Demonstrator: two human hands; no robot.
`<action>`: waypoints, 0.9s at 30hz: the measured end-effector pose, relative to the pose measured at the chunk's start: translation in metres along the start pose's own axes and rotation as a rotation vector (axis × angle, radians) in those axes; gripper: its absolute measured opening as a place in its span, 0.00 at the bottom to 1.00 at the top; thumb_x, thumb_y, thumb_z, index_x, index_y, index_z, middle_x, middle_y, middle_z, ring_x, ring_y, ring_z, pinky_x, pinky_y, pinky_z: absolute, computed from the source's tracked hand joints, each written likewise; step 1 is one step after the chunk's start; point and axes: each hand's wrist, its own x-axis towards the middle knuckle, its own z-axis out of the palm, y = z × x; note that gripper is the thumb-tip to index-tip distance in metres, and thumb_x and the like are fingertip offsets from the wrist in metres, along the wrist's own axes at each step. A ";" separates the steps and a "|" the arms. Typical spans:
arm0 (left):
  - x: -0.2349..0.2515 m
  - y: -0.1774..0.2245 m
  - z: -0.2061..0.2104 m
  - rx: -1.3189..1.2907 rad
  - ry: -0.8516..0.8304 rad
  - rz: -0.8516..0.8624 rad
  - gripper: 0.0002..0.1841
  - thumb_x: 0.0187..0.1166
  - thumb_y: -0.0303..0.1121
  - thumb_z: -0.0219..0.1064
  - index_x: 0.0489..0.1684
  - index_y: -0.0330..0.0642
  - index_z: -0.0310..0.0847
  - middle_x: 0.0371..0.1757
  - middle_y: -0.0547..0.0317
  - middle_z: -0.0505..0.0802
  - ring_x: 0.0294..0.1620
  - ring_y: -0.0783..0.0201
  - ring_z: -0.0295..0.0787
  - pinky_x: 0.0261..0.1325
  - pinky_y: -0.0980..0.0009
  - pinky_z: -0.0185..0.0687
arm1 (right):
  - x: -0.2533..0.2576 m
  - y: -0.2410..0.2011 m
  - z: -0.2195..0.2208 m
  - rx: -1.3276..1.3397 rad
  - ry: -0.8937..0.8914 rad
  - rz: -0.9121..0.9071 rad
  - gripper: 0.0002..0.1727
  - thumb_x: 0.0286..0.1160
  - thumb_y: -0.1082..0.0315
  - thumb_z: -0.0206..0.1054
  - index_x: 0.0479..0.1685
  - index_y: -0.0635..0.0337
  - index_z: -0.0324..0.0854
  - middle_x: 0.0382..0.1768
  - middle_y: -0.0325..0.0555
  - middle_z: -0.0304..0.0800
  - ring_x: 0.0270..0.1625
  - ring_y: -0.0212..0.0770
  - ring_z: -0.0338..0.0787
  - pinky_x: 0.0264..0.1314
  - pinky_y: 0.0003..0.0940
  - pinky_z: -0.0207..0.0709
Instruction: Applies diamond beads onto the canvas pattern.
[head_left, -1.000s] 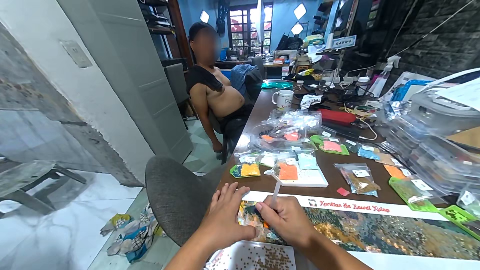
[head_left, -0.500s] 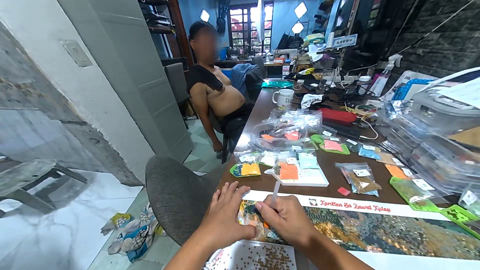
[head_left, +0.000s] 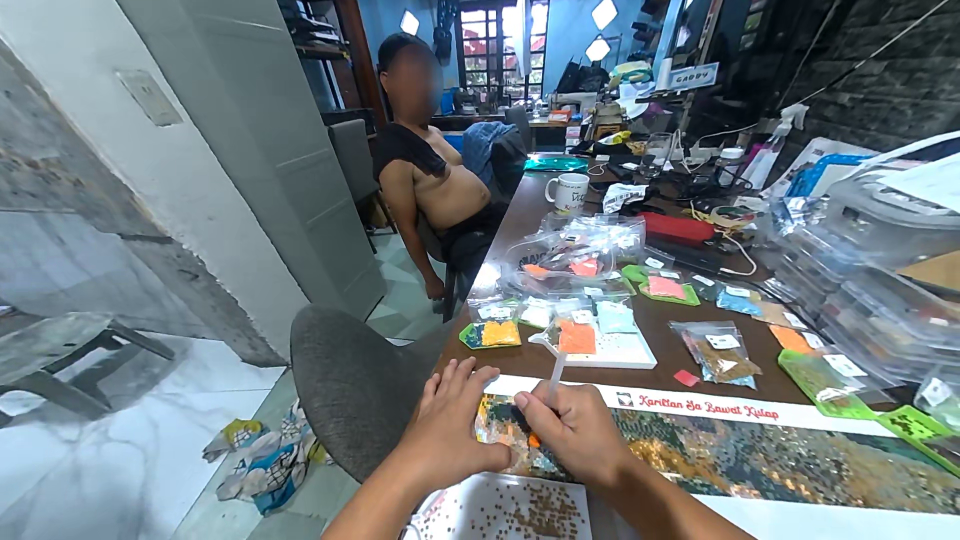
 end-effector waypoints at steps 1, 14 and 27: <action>0.000 0.001 0.000 -0.002 -0.001 0.000 0.53 0.58 0.56 0.81 0.91 0.56 0.59 0.95 0.50 0.53 0.97 0.46 0.31 0.91 0.39 0.20 | -0.001 0.001 0.000 0.029 0.017 -0.070 0.23 0.84 0.58 0.59 0.16 0.56 0.76 0.13 0.28 0.69 0.18 0.16 0.66 0.21 0.14 0.58; 0.000 0.000 0.000 0.003 0.009 0.015 0.53 0.59 0.56 0.81 0.91 0.56 0.59 0.95 0.49 0.54 0.97 0.46 0.33 0.91 0.39 0.21 | -0.009 0.002 0.006 -0.030 -0.027 -0.497 0.22 0.82 0.66 0.60 0.14 0.63 0.75 0.13 0.44 0.74 0.19 0.30 0.73 0.24 0.21 0.65; 0.000 0.000 0.000 0.004 0.013 0.020 0.53 0.58 0.60 0.80 0.91 0.55 0.59 0.94 0.48 0.55 0.96 0.45 0.34 0.91 0.38 0.22 | -0.010 0.003 0.005 -0.026 -0.071 -0.501 0.21 0.82 0.67 0.60 0.15 0.64 0.76 0.13 0.44 0.75 0.20 0.30 0.75 0.24 0.21 0.66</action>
